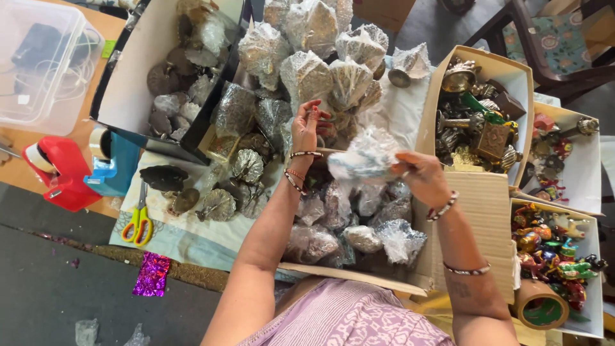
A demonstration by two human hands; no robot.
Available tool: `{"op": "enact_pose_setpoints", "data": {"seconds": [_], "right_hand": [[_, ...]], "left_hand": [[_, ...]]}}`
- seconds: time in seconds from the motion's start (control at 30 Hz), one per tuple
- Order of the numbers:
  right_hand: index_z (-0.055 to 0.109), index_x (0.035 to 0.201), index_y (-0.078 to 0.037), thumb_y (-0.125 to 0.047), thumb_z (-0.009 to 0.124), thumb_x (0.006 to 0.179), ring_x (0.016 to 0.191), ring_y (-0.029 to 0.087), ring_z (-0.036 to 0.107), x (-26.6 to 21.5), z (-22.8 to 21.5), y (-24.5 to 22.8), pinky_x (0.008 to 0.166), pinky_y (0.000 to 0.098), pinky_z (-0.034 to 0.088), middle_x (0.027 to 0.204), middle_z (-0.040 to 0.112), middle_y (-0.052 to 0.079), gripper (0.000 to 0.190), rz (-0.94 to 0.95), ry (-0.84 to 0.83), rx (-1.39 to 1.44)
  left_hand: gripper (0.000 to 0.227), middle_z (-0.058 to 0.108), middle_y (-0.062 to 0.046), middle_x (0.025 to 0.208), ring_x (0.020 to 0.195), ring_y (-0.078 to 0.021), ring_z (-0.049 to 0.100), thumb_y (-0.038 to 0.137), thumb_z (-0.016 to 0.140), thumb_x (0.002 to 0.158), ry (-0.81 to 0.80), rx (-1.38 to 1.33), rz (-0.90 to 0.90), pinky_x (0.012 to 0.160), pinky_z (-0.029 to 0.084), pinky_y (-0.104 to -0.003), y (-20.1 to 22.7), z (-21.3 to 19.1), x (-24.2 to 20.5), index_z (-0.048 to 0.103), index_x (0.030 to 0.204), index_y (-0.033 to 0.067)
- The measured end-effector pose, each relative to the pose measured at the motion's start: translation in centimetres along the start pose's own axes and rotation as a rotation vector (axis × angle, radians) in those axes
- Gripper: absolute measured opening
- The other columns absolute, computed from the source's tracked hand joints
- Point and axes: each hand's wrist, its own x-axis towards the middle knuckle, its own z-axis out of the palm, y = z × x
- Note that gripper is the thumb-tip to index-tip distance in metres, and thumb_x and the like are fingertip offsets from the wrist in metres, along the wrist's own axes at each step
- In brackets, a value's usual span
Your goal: Packing various figurines and wrapped items into a cardboard box.
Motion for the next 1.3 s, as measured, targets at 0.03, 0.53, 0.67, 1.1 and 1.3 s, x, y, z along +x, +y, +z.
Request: {"op": "enact_pose_setpoints", "data": {"seconds": [0.03, 0.53, 0.67, 1.1, 1.3], "right_hand": [[0.072, 0.116, -0.003, 0.007, 0.065, 0.087, 0.085, 0.015, 0.073, 0.4, 1.4, 1.0, 0.075, 0.0272, 0.059, 0.097, 0.077, 0.009, 0.031, -0.001, -0.001, -0.003], [0.072, 0.110, -0.015, 0.003, 0.062, 0.080, 0.115, 0.026, 0.070, 1.5, 11.9, -3.0, 0.092, 0.0363, 0.060, 0.119, 0.074, 0.006, 0.035, -0.577, -0.078, -0.556], [0.074, 0.102, -0.013, 0.000, 0.064, 0.072, 0.111, 0.030, 0.070, 2.3, 13.3, -2.6, 0.081, 0.0389, 0.060, 0.108, 0.073, 0.007, 0.035, -0.498, -0.297, -0.604], [0.080, 0.088, -0.014, 0.006, 0.060, 0.082, 0.098, 0.017, 0.076, 10.5, 7.2, 6.0, 0.074, 0.0284, 0.061, 0.107, 0.078, 0.011, 0.029, -0.086, 0.081, -0.276], [0.081, 0.111, -0.032, -0.027, 0.063, 0.090, 0.106, 0.030, 0.071, 17.4, 6.7, 9.0, 0.090, 0.0421, 0.056, 0.118, 0.075, 0.008, 0.028, 0.451, -0.278, -0.766]], "left_hand": [[0.032, 0.073, -0.008, 0.096, 0.071, -0.0145, 0.070, 0.028, 0.055, 0.108, 0.000, -0.003, 0.002, 0.060, 0.055, -0.027, -0.2, -0.3, 0.2, 0.059, 0.132, 0.0065], [0.033, 0.074, -0.003, 0.108, 0.087, -0.0131, 0.074, 0.026, 0.061, 0.101, -0.242, 0.063, -0.225, 0.071, 0.060, -0.028, 1.1, -2.2, 0.9, 0.060, 0.130, 0.0118], [0.030, 0.076, -0.005, 0.101, 0.087, -0.0137, 0.072, 0.029, 0.066, 0.101, -0.137, 0.341, -0.008, 0.074, 0.062, -0.032, 1.8, 0.1, -1.0, 0.066, 0.123, 0.0084], [0.024, 0.076, -0.010, 0.110, 0.092, -0.0317, 0.074, 0.025, 0.059, 0.098, 0.071, 1.101, 0.364, 0.076, 0.059, -0.042, 4.3, 2.6, -4.1, 0.071, 0.118, 0.0196], [0.029, 0.076, -0.011, 0.110, 0.096, -0.0321, 0.074, 0.018, 0.061, 0.097, 0.232, 0.984, 0.404, 0.080, 0.058, -0.042, 4.1, 3.3, -3.6, 0.066, 0.126, 0.0181]]}}
